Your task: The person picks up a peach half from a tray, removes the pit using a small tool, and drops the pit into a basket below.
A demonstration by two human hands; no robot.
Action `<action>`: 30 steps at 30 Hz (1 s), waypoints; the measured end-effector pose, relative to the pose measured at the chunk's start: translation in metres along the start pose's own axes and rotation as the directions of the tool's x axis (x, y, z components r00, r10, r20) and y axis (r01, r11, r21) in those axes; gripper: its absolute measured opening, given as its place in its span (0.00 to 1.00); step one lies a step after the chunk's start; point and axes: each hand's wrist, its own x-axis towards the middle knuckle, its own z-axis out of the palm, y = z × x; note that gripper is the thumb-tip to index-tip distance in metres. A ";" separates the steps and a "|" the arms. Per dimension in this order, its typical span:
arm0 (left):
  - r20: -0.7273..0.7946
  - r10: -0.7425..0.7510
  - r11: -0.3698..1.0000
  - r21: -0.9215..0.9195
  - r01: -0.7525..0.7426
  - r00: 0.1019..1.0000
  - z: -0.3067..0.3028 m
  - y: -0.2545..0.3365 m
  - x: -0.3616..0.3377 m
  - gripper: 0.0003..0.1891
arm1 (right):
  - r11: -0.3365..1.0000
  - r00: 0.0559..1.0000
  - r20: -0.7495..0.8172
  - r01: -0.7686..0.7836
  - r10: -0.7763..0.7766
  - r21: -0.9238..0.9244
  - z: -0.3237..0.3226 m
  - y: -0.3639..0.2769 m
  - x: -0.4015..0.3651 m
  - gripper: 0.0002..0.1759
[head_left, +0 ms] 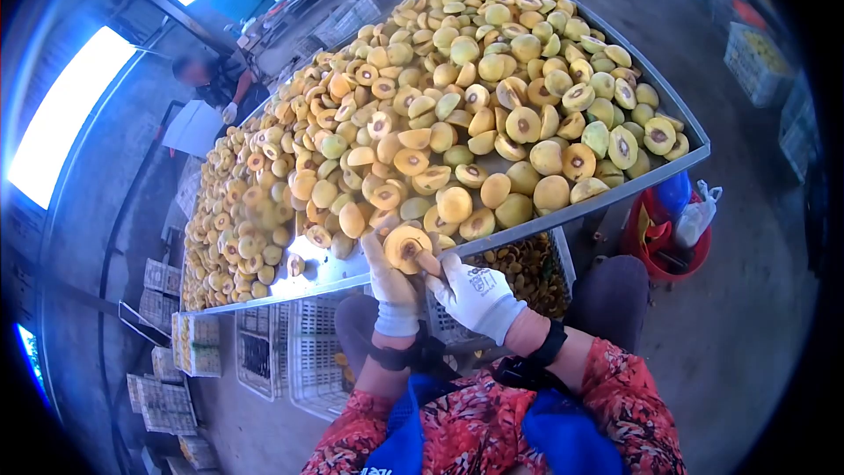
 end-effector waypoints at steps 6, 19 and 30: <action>-0.011 -0.031 0.994 0.106 0.032 0.999 -0.004 0.000 -0.005 0.30 | 0.994 0.991 0.129 0.057 -0.045 -0.092 -0.005 0.005 0.002 0.22; 0.161 -0.070 0.713 0.698 -0.063 0.984 -0.038 0.007 0.005 0.26 | 0.948 0.987 0.146 0.113 -0.071 -0.298 0.000 0.020 0.003 0.21; 0.326 0.435 0.570 0.622 -0.537 0.839 -0.054 -0.026 -0.015 0.28 | 0.624 0.911 0.410 -0.349 0.051 0.699 0.014 0.003 -0.010 0.23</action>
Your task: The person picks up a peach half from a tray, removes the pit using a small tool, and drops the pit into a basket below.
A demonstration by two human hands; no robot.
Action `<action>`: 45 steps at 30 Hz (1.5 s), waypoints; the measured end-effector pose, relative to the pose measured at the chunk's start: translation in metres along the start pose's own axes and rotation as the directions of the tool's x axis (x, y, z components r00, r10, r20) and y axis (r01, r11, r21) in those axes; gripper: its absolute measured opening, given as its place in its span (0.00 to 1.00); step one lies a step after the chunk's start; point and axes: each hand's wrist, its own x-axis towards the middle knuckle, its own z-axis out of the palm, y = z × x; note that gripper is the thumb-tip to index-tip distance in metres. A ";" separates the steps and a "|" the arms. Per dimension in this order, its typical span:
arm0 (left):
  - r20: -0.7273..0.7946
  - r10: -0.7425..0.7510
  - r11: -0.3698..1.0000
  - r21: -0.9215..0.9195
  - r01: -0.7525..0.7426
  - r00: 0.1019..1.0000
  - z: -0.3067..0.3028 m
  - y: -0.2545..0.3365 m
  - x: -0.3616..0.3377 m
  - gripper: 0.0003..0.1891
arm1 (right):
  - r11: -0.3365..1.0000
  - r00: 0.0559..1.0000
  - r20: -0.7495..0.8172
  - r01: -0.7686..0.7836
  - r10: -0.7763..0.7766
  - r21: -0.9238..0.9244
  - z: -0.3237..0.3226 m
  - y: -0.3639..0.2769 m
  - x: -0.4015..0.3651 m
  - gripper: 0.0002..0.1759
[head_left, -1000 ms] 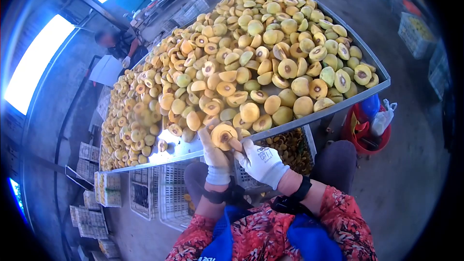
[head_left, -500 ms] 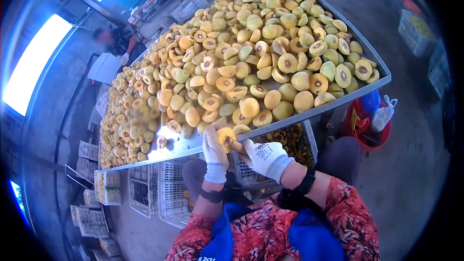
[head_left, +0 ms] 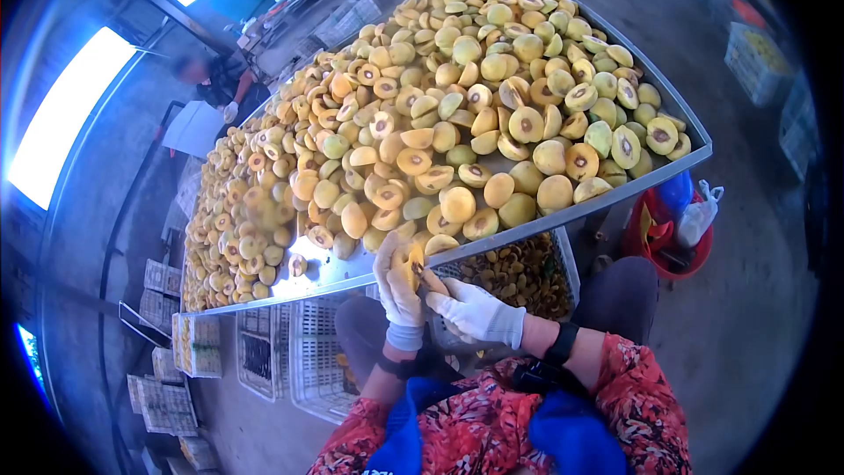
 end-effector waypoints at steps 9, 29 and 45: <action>-0.013 -0.148 0.983 0.106 0.148 0.989 -0.008 0.033 0.013 0.25 | 0.549 0.964 0.042 0.184 -0.262 -0.815 -0.021 -0.011 0.002 0.21; 0.182 -0.541 0.829 -0.050 0.557 0.821 -0.021 0.031 0.017 0.24 | 0.557 0.957 -0.069 0.104 -0.281 -0.824 -0.007 0.008 0.008 0.22; 0.016 -0.158 0.979 0.133 0.154 0.987 -0.010 0.006 -0.001 0.25 | 0.687 0.979 0.153 0.201 -0.131 -0.698 -0.009 0.006 0.006 0.28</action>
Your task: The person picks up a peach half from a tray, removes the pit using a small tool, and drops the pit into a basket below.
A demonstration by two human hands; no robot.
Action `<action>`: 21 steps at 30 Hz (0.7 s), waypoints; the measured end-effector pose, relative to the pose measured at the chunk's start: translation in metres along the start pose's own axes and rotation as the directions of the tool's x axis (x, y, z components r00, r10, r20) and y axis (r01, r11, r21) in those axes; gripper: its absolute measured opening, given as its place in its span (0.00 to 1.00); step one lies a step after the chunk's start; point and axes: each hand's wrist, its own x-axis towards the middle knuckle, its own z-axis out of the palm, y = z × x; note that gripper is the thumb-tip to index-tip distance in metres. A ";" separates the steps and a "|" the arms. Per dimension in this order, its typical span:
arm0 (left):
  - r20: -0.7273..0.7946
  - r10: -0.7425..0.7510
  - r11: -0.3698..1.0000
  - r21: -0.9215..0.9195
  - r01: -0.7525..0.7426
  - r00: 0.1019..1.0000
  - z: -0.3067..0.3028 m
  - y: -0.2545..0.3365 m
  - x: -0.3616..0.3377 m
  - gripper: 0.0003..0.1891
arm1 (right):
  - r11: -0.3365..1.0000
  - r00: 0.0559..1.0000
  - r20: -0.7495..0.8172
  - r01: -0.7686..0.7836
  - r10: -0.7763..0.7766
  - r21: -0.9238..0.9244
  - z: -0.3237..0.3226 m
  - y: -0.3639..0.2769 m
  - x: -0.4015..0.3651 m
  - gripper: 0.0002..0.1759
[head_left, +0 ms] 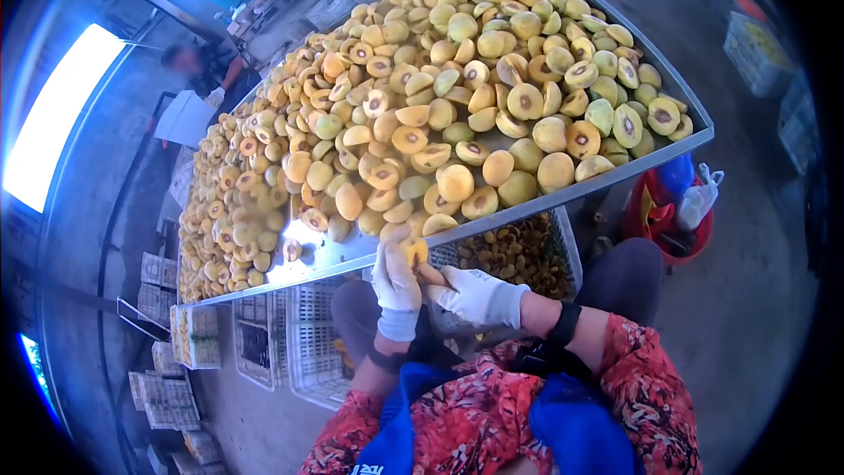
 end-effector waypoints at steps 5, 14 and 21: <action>0.312 -0.130 0.951 -0.229 0.207 0.941 -0.013 0.010 0.020 0.29 | 0.962 0.996 -0.092 0.022 0.003 0.271 -0.006 0.000 -0.007 0.29; -0.026 -0.041 0.959 -0.281 0.032 0.999 0.012 -0.006 0.000 0.28 | 0.486 0.951 0.282 -0.307 0.126 0.819 -0.008 0.004 -0.010 0.22; 0.165 -0.258 0.715 -0.630 0.303 0.952 0.015 0.007 0.000 0.36 | 0.358 0.954 0.296 -0.296 0.054 0.886 0.012 0.000 -0.006 0.21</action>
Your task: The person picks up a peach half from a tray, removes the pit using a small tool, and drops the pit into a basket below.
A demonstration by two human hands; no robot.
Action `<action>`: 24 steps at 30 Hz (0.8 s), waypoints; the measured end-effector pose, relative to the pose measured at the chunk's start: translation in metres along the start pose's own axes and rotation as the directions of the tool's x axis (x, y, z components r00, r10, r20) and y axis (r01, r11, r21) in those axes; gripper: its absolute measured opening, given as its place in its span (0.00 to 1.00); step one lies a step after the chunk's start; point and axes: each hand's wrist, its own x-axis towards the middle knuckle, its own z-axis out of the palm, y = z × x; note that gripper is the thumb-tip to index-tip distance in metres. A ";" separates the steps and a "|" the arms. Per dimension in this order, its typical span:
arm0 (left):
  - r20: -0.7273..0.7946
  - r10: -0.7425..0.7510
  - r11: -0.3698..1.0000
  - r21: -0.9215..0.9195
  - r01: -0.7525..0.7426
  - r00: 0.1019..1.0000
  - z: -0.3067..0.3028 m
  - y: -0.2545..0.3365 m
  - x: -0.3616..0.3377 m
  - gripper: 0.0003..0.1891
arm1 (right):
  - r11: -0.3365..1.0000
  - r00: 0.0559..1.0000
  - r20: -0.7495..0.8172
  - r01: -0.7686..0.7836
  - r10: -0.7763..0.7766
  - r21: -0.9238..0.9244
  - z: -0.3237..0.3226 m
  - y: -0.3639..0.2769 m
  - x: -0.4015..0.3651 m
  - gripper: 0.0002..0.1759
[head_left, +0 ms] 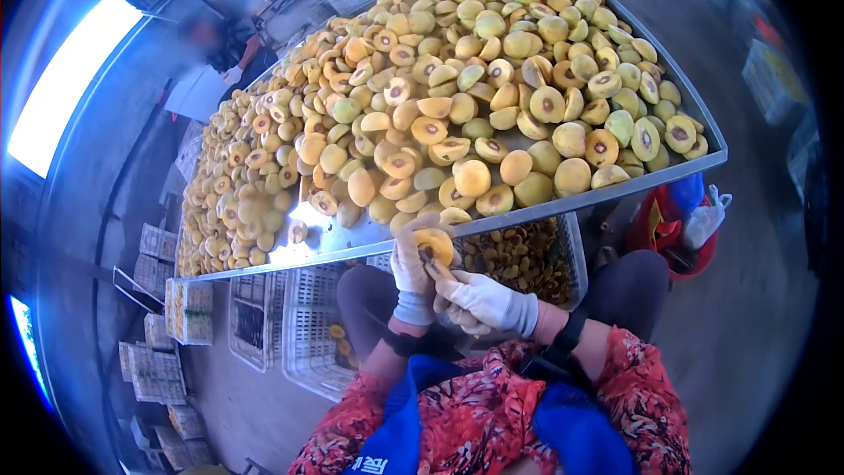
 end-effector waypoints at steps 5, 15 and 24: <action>-0.136 -0.094 0.990 -0.114 0.079 0.986 -0.005 -0.005 -0.007 0.37 | 0.701 0.850 -0.146 0.307 -0.506 -0.643 0.007 0.031 0.019 0.26; -0.579 0.015 0.995 -0.069 -0.068 0.815 -0.132 0.079 -0.023 0.30 | 0.917 0.888 -0.398 -0.335 0.231 -0.215 -0.038 0.079 0.060 0.23; -0.384 0.384 0.023 0.913 0.407 0.840 -0.285 0.122 0.033 0.29 | 0.967 0.748 -0.635 -0.254 0.192 -0.007 -0.038 0.049 0.063 0.24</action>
